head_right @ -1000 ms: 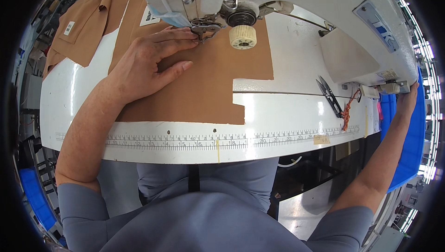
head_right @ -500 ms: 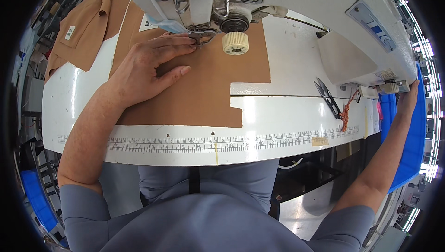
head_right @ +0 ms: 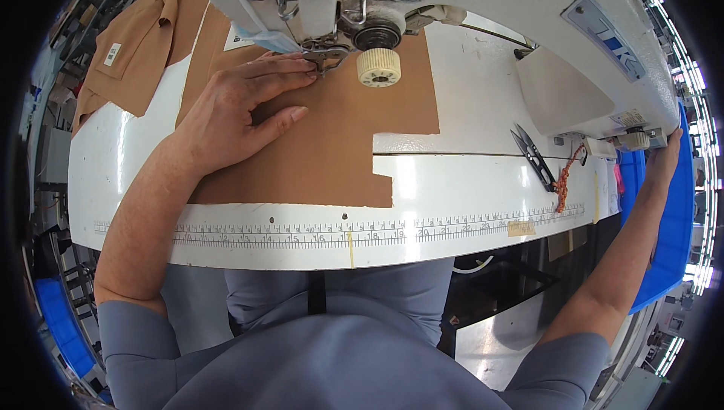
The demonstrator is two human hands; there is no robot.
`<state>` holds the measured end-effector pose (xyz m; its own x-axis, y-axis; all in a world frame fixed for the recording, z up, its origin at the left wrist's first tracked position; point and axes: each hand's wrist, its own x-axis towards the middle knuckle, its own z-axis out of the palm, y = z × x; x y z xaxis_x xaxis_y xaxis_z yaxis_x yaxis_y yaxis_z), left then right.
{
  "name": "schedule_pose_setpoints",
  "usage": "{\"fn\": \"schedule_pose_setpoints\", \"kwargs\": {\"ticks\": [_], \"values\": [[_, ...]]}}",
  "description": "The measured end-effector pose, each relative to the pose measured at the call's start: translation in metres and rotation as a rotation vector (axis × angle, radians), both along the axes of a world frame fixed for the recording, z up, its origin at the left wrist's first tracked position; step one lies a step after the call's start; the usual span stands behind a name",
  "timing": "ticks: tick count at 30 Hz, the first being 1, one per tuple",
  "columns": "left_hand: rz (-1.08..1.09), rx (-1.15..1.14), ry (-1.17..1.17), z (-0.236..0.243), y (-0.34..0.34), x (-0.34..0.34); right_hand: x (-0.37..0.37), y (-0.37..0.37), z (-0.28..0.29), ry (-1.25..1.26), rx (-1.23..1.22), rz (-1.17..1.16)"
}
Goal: Adjusting a sewing machine and sewing a pocket onto a piece of leather.
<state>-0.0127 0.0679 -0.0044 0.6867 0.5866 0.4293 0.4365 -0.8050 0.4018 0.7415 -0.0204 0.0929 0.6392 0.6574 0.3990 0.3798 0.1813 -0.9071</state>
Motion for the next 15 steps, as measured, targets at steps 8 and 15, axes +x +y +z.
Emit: {"fn": "schedule_pose_setpoints", "kwargs": {"ticks": [8,15], "values": [[0.006,0.011,0.005,-0.002,0.001,0.0,-0.01,0.002,-0.008,0.004,0.063,-0.023],[0.005,-0.013,0.002,-0.001,0.001,-0.002,-0.013,0.004,-0.021,-0.052,0.134,-0.019]]}}
